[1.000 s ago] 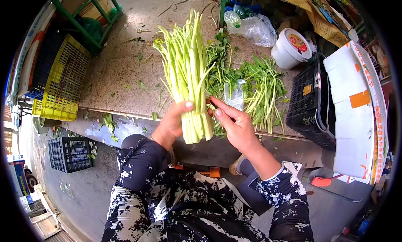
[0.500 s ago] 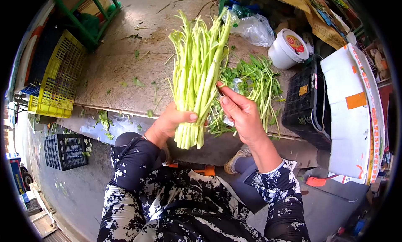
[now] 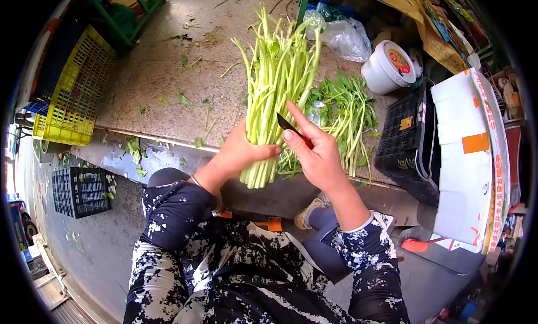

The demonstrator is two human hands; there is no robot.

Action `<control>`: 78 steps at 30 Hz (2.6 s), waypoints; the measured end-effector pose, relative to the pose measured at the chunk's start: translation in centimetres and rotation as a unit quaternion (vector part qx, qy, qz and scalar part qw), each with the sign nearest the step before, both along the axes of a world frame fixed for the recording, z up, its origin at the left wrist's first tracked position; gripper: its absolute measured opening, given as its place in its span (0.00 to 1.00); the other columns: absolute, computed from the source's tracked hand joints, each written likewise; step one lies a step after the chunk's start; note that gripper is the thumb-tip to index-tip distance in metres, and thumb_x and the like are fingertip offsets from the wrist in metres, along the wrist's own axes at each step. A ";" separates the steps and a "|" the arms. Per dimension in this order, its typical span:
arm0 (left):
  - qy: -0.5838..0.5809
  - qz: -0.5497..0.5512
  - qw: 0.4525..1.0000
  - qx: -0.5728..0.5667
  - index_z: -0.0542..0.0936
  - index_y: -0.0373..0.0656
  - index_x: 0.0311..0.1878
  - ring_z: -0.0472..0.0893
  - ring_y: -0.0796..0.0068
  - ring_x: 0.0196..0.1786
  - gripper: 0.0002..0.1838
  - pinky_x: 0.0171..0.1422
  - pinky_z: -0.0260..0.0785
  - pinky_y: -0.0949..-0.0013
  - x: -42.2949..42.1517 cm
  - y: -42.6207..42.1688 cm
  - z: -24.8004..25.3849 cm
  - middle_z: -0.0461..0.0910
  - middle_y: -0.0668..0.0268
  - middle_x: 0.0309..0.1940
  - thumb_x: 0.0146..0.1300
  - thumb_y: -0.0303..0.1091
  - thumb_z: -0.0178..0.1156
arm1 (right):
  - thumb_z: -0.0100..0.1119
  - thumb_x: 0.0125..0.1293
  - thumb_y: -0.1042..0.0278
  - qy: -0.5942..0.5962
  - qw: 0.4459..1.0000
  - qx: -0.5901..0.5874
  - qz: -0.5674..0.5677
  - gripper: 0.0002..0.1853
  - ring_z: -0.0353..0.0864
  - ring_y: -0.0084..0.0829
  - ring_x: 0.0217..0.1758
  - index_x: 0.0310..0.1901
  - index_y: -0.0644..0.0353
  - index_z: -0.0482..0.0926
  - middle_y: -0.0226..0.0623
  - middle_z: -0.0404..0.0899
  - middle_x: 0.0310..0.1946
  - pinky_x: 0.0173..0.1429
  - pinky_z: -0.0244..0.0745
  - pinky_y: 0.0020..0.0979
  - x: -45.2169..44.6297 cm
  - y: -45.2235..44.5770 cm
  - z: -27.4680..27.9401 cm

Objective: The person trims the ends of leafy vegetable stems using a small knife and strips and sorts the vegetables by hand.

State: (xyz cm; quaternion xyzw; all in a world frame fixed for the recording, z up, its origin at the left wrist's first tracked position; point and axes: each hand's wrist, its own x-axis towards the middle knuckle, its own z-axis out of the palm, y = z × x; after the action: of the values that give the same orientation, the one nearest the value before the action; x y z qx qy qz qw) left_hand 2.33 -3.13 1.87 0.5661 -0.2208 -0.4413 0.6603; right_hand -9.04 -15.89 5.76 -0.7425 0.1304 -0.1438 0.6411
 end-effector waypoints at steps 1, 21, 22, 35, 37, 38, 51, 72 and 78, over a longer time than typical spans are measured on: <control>0.000 0.000 1.000 0.000 0.66 0.38 0.55 0.76 0.77 0.42 0.34 0.48 0.70 0.71 -0.1 -0.3 0.0 0.75 0.65 0.42 0.42 0.29 0.68 | 0.55 0.64 0.64 -0.006 1.000 -0.007 -0.010 0.24 0.71 0.13 0.34 0.60 0.60 0.67 0.32 0.78 0.40 0.40 0.69 0.19 0.3 0.0 -0.8; -0.141 0.103 0.985 -0.006 0.61 0.33 0.54 0.76 0.71 0.45 0.35 0.49 0.70 0.69 0.3 -0.6 -1.9 0.74 0.59 0.42 0.41 0.29 0.66 | 0.53 0.65 0.66 0.096 0.904 -0.372 -0.186 0.20 0.75 0.19 0.39 0.58 0.63 0.70 0.35 0.77 0.47 0.44 0.71 0.22 1.1 -1.3 0.0; -0.140 0.103 0.985 -0.008 0.61 0.33 0.54 0.76 0.71 0.45 0.35 0.49 0.70 0.69 0.2 -0.7 -2.3 0.74 0.59 0.42 0.41 0.29 0.66 | 0.54 0.65 0.66 0.011 0.965 -0.222 -0.142 0.21 0.73 0.17 0.35 0.59 0.63 0.68 0.33 0.78 0.43 0.40 0.70 0.21 1.5 -0.9 -0.8; -0.368 0.171 0.899 0.166 0.59 0.36 0.56 0.76 0.46 0.43 0.39 0.44 0.69 0.56 -1.3 -2.1 -1.5 0.73 0.46 0.42 0.39 0.33 0.67 | 0.55 0.65 0.64 -0.046 0.968 0.189 -0.157 0.25 0.58 0.11 0.22 0.61 0.63 0.64 0.19 0.64 0.20 0.24 0.54 0.15 3.8 1.5 -1.8; -0.372 0.174 0.895 0.173 0.59 0.35 0.57 0.76 0.45 0.43 0.40 0.44 0.69 0.55 -1.4 -2.2 -1.5 0.73 0.46 0.42 0.39 0.32 0.67 | 0.55 0.65 0.65 -0.043 0.966 0.200 -0.160 0.25 0.58 0.11 0.21 0.61 0.63 0.64 0.19 0.63 0.20 0.24 0.53 0.14 3.9 1.3 -1.8; -0.375 0.177 0.892 0.179 0.58 0.35 0.57 0.75 0.45 0.44 0.41 0.45 0.69 0.55 -1.5 -2.2 -1.5 0.73 0.45 0.42 0.39 0.32 0.67 | 0.55 0.65 0.65 -0.042 0.965 0.204 -0.161 0.25 0.58 0.11 0.21 0.61 0.63 0.64 0.19 0.63 0.19 0.24 0.53 0.14 3.9 1.3 -1.7; -0.375 0.164 0.887 0.216 0.60 0.36 0.56 0.76 0.48 0.44 0.40 0.45 0.69 0.55 -0.8 -1.8 -1.3 0.74 0.47 0.43 0.39 0.33 0.67 | 0.57 0.63 0.70 -0.071 0.962 -0.137 -0.223 0.18 0.63 0.14 0.23 0.55 0.54 0.74 0.21 0.70 0.22 0.27 0.63 0.21 2.6 -0.5 -3.0; -0.462 0.145 0.847 0.220 0.61 0.41 0.57 0.77 0.46 0.40 0.37 0.42 0.69 0.53 -1.6 -1.5 -1.7 0.75 0.48 0.41 0.41 0.33 0.65 | 0.58 0.62 0.61 -0.066 0.910 -0.346 -0.218 0.24 0.73 0.23 0.23 0.60 0.49 0.69 0.34 0.77 0.23 0.28 0.68 0.24 2.2 -3.7 -1.2; -0.497 0.137 0.830 0.212 0.61 0.39 0.56 0.76 0.46 0.40 0.37 0.42 0.69 0.54 -1.9 -1.7 -1.9 0.75 0.49 0.40 0.40 0.32 0.65 | 0.59 0.60 0.58 -0.011 0.941 -0.279 -0.190 0.23 0.71 0.22 0.20 0.58 0.47 0.71 0.32 0.75 0.20 0.27 0.68 0.25 2.6 -2.9 -1.6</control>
State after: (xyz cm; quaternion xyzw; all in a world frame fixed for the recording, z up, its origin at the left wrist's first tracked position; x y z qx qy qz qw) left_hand 0.38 -4.82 -0.07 0.8597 -0.3399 -0.0415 0.3791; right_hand -6.40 -18.75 4.12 -0.8512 0.2166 -0.3022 0.3705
